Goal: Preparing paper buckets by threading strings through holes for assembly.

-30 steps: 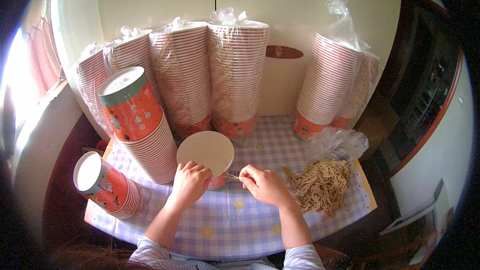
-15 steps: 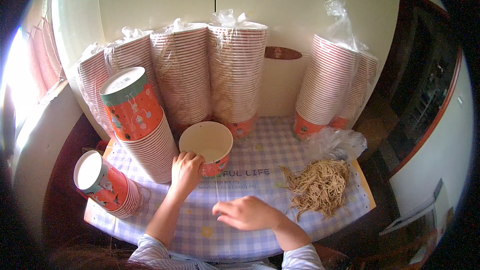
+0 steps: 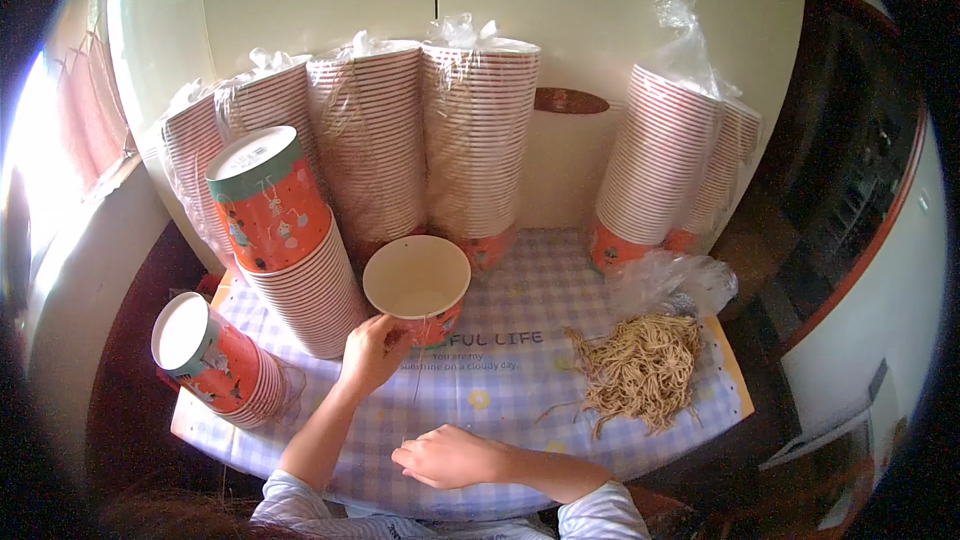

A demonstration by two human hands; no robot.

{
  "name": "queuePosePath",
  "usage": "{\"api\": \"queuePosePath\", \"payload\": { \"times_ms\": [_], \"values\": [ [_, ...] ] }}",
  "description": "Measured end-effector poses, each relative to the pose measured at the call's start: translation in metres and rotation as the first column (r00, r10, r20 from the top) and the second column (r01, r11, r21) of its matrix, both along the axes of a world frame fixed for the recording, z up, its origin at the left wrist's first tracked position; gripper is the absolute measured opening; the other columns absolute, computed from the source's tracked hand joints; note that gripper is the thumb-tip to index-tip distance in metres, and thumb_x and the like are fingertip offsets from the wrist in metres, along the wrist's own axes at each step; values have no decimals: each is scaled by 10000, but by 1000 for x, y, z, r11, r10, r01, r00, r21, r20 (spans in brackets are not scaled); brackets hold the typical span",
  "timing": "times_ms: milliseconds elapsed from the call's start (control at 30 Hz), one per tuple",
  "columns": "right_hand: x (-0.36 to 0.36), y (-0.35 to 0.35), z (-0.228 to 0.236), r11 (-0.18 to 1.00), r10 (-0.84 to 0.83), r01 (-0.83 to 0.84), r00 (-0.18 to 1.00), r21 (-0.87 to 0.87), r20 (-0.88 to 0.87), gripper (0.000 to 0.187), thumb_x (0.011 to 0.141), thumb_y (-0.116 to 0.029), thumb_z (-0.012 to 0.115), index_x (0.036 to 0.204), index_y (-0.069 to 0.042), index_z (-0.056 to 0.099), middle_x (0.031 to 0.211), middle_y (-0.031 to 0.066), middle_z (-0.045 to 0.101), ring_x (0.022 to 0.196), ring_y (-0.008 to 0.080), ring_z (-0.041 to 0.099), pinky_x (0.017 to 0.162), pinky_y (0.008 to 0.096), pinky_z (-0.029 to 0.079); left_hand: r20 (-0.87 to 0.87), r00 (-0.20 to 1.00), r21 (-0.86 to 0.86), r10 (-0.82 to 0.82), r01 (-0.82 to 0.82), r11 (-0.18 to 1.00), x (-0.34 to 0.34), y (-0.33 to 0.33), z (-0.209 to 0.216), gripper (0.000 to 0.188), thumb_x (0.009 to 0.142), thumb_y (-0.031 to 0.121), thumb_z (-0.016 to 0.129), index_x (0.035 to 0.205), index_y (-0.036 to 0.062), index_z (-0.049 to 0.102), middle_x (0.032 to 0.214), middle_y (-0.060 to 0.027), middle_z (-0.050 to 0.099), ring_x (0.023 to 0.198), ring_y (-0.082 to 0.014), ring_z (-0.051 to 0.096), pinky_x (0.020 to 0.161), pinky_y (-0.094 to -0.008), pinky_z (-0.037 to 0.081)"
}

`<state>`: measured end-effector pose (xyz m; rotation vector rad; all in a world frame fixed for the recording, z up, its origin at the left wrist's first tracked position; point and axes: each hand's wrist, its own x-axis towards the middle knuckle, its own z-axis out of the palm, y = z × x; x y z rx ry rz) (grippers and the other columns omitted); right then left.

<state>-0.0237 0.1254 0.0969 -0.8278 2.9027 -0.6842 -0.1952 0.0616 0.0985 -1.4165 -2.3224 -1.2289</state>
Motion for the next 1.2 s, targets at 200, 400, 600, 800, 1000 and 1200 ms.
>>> {"api": "queuePosePath", "payload": {
  "times_ms": [200, 400, 600, 800, 1000, 1200],
  "values": [
    [-11, -14, -28, 996, 81, -87, 983, 29, 164, 202, 819, -208, 529, 833, -8, 504, 738, 154, 603, 681, 345, 605, 581, 440, 482, 760, 589, 125, -275, 283, 951, 7, -17, -70, 230, 859, 211, 582, 949, -1, 585, 870, -50, 629, 786, -111, 576, 697, -256, 455],
    [-21, -9, -41, 980, 92, -155, 906, 121, 412, 197, 858, -219, 475, 923, -35, 504, 862, 146, 598, 830, 327, 585, 693, 448, 469, 885, 37, 432, -463, 306, 849, 17, -27, -100, 201, 898, 181, 514, 967, 5, 582, 911, -72, 612, 858, -165, 592, 795, -303, 476],
    [-30, 49, -31, 843, 56, 201, 889, -499, 454, 191, 864, -170, 539, 983, -44, 619, 909, 56, 635, 801, 152, 593, 738, 279, 465, 918, -17, 390, -397, 224, 893, 23, -30, -110, 194, 902, 169, 505, 955, 1, 585, 899, -70, 609, 839, -156, 594, 787, -299, 489],
    [-48, 73, -65, 225, -330, 663, 741, -714, 585, 208, 857, -195, 561, 929, -12, 630, 785, -13, 608, 625, 39, 462, 565, 191, 394, 930, 45, 338, -365, 288, 896, 31, -26, -111, 217, 900, 183, 510, 953, -4, 607, 907, -66, 620, 803, -139, 604, 741, -283, 505],
    [-51, 62, -68, -56, -57, 680, 728, -731, 683, 198, 850, -173, 566, 928, -1, 624, 693, -36, 541, 593, 31, 445, 512, 187, 358, 933, 19, 338, -358, 292, 895, 38, -29, -108, 244, 888, 213, 537, 979, 3, 620, 841, -53, 631, 768, -117, 599, 713, -264, 503],
    [-51, 64, -77, -217, 176, 653, 757, -726, 629, 152, 836, -134, 563, 903, -11, 623, 729, 4, 565, 634, 70, 509, 556, 199, 405, 934, 43, 327, -354, 292, 899, 39, -29, -108, 227, 886, 189, 538, 945, -13, 622, 813, -63, 630, 748, -133, 600, 705, -269, 494]
  ]
}}
